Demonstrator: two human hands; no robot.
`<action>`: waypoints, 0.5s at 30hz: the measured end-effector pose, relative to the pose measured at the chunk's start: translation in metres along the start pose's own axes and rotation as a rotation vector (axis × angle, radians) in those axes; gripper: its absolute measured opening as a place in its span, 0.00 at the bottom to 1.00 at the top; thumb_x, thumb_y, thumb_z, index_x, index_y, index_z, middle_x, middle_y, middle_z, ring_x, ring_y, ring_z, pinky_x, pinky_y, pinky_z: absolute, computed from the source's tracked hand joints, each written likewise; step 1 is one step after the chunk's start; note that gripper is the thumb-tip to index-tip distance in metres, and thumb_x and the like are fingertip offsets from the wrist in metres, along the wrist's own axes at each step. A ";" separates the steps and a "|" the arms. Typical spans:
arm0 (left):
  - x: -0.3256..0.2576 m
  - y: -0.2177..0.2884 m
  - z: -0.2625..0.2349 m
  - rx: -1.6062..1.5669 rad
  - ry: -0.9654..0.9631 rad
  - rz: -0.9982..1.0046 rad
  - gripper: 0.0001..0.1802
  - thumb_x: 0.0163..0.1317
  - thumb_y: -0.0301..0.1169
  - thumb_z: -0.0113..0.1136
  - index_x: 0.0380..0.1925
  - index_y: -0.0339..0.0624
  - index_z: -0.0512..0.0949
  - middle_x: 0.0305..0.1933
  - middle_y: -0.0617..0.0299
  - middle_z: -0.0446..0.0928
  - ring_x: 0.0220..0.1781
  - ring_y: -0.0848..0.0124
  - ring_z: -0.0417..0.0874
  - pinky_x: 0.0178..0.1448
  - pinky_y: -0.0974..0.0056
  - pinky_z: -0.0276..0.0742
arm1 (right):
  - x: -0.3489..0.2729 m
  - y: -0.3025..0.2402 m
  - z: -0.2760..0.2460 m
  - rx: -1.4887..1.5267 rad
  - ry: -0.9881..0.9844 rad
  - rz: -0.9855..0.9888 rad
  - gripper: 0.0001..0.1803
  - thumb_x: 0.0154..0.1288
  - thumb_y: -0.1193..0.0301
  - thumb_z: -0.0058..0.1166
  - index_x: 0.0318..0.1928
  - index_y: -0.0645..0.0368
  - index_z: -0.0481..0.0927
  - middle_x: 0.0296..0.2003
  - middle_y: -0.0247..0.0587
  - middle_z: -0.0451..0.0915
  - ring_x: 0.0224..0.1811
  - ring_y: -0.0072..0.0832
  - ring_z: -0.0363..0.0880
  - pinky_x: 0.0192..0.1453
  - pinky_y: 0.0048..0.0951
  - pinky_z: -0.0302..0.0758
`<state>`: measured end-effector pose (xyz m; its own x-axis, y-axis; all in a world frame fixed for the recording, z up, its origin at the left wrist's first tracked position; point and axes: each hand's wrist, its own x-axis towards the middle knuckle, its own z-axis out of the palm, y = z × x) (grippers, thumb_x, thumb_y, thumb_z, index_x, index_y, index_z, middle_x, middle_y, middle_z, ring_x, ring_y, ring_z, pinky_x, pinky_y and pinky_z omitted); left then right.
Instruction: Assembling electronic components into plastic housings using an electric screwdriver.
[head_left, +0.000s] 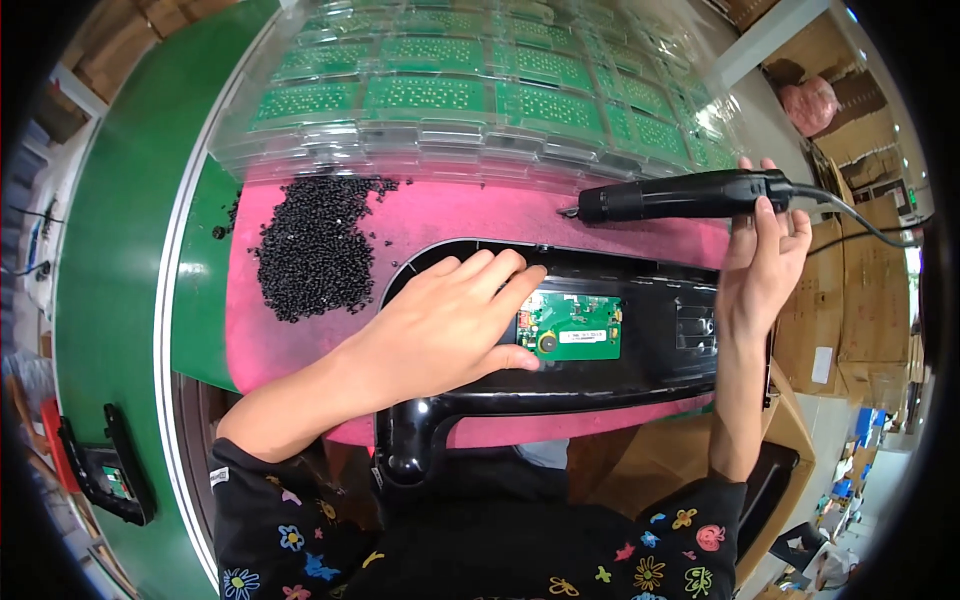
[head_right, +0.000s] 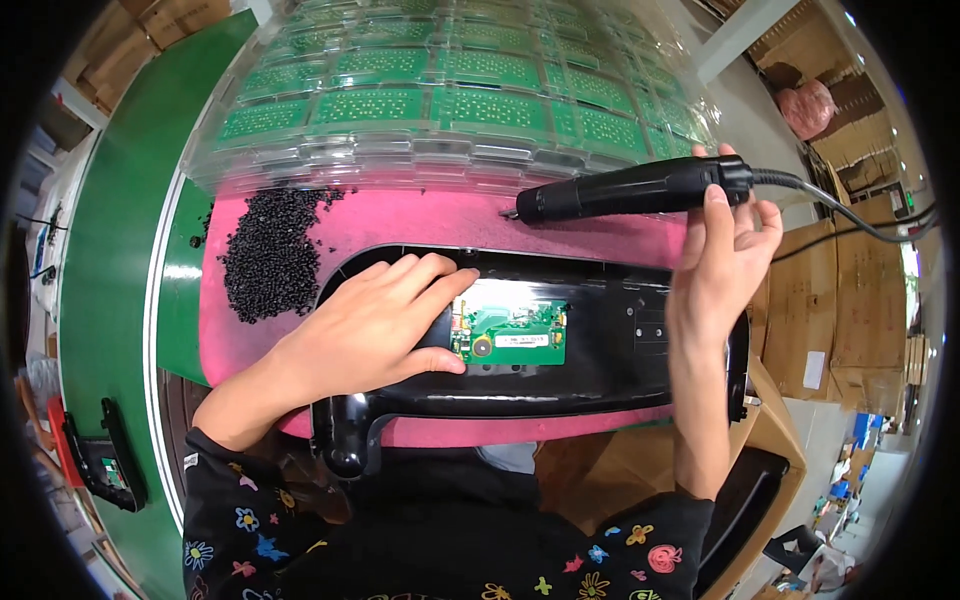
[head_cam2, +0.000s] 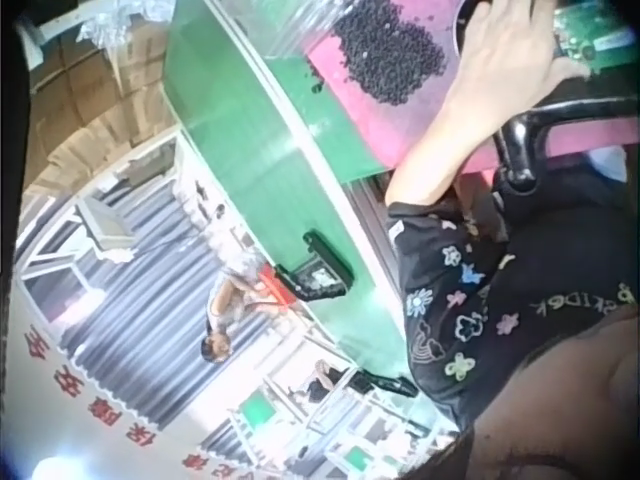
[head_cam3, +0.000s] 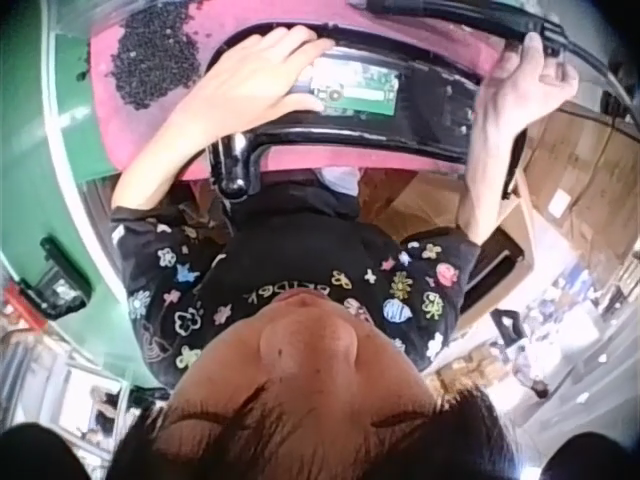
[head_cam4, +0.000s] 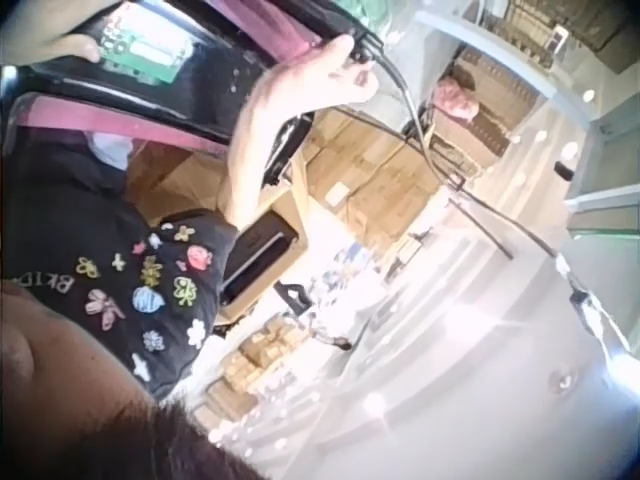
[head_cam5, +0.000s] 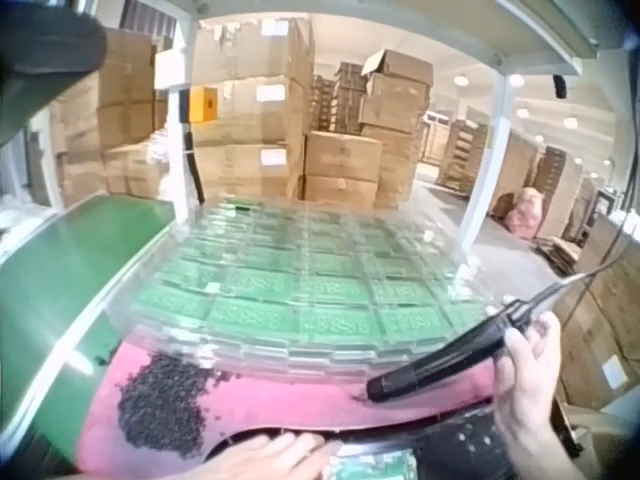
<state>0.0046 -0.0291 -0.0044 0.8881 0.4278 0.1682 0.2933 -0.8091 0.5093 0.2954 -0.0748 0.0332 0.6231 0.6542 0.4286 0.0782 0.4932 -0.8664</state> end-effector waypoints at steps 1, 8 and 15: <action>0.002 0.001 0.000 -0.021 0.006 0.011 0.40 0.56 0.50 0.64 0.61 0.33 0.68 0.53 0.54 0.71 0.53 0.58 0.74 0.56 0.56 0.71 | -0.008 -0.003 0.022 0.024 0.026 -0.077 0.21 0.71 0.80 0.49 0.59 0.59 0.56 0.64 0.58 0.67 0.59 0.40 0.74 0.64 0.38 0.72; -0.001 0.001 0.002 -0.016 0.030 -0.043 0.33 0.59 0.49 0.63 0.56 0.34 0.70 0.52 0.53 0.72 0.52 0.57 0.76 0.55 0.57 0.67 | -0.020 0.010 0.056 0.402 -0.197 0.323 0.20 0.74 0.58 0.51 0.56 0.60 0.68 0.39 0.40 0.73 0.45 0.33 0.71 0.63 0.38 0.65; 0.000 -0.001 -0.002 -0.031 0.093 -0.091 0.23 0.64 0.38 0.60 0.53 0.35 0.71 0.47 0.52 0.74 0.49 0.56 0.77 0.53 0.57 0.69 | -0.017 -0.018 0.040 0.914 -0.406 0.374 0.21 0.72 0.49 0.49 0.47 0.54 0.73 0.24 0.25 0.68 0.28 0.20 0.65 0.48 0.30 0.63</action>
<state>0.0038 -0.0279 -0.0034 0.8212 0.5356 0.1970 0.3587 -0.7529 0.5517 0.2523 -0.0727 0.0518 0.1677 0.9118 0.3749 -0.7827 0.3544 -0.5117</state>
